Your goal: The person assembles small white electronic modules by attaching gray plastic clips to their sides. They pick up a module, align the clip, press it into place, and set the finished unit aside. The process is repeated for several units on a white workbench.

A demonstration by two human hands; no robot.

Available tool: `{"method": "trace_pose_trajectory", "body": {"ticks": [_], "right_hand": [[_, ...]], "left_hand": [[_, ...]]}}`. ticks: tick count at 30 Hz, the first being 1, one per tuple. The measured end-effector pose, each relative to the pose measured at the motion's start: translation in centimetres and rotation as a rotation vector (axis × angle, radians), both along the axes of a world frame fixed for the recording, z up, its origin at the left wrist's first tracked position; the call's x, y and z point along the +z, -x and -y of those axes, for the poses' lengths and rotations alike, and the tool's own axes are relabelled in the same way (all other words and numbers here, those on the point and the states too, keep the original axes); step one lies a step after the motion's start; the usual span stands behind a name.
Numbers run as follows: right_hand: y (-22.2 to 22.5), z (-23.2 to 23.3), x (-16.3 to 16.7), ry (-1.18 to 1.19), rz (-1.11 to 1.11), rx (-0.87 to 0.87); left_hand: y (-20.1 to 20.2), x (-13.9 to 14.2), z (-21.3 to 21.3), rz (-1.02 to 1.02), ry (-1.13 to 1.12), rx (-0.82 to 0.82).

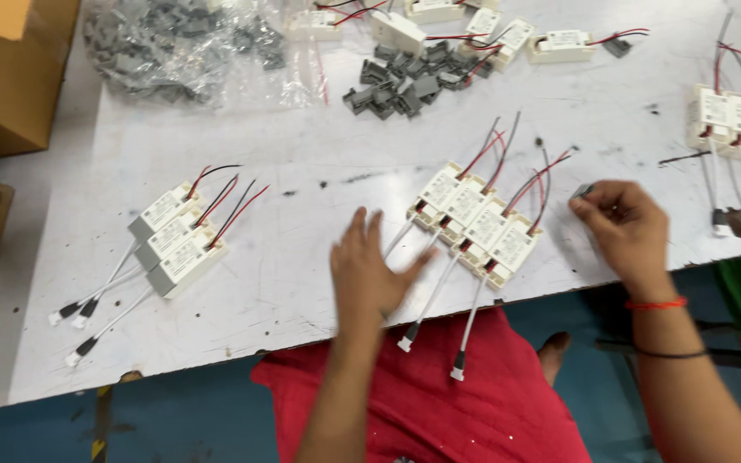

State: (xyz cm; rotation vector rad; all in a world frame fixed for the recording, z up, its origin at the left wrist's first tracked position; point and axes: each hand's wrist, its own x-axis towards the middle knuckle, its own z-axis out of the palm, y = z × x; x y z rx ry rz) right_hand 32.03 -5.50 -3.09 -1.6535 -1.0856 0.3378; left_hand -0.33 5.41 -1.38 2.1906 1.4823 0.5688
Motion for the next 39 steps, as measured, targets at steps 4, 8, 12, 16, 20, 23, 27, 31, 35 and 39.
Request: {"method": "trace_pose_trajectory", "body": {"ticks": [4, 8, 12, 16, 20, 23, 27, 31, 35, 39], "right_hand": [[0.0, 0.2, -3.1, 0.012, 0.12, -0.1], [1.1, -0.1, -3.1, -0.071, 0.42, -0.036], [2.2, 0.0, -1.9, -0.037, 0.417, -0.046], [2.7, 0.5, -0.6, -0.065, 0.328, -0.028], [3.0, 0.8, 0.2, -0.043, 0.222, -0.028], [3.0, 0.8, 0.1, -0.144, 0.389, -0.051], [2.5, 0.7, -0.9, -0.123, 0.159, -0.141], [1.1, 0.4, -3.2, -0.221, 0.062, -0.266], [-0.5, 0.6, -4.9, -0.328, 0.063, -0.255], [-1.3, 1.9, -3.2, -0.418, -0.26, -0.27]], "left_hand": [[-3.4, -0.2, 7.6, -0.027, -0.262, -0.064], [-3.6, -1.8, 6.0, -0.091, -0.326, -0.191], [-1.1, -3.7, 0.4, -0.217, -0.27, -0.42], [0.5, -5.1, -5.5, -0.166, -0.425, -0.558], [1.4, -6.2, -9.5, -0.243, -0.57, -0.563], [1.3, -7.4, -8.5, -0.052, -0.675, -0.601], [-0.4, -9.1, -2.8, 0.206, -0.519, -0.431], [-0.8, -6.8, -1.4, 0.262, -0.406, -0.4], [-0.7, -3.4, 0.2, 0.27, -0.343, -0.342], [-0.9, -1.8, 0.9, 0.29, -0.305, -0.327]]}}
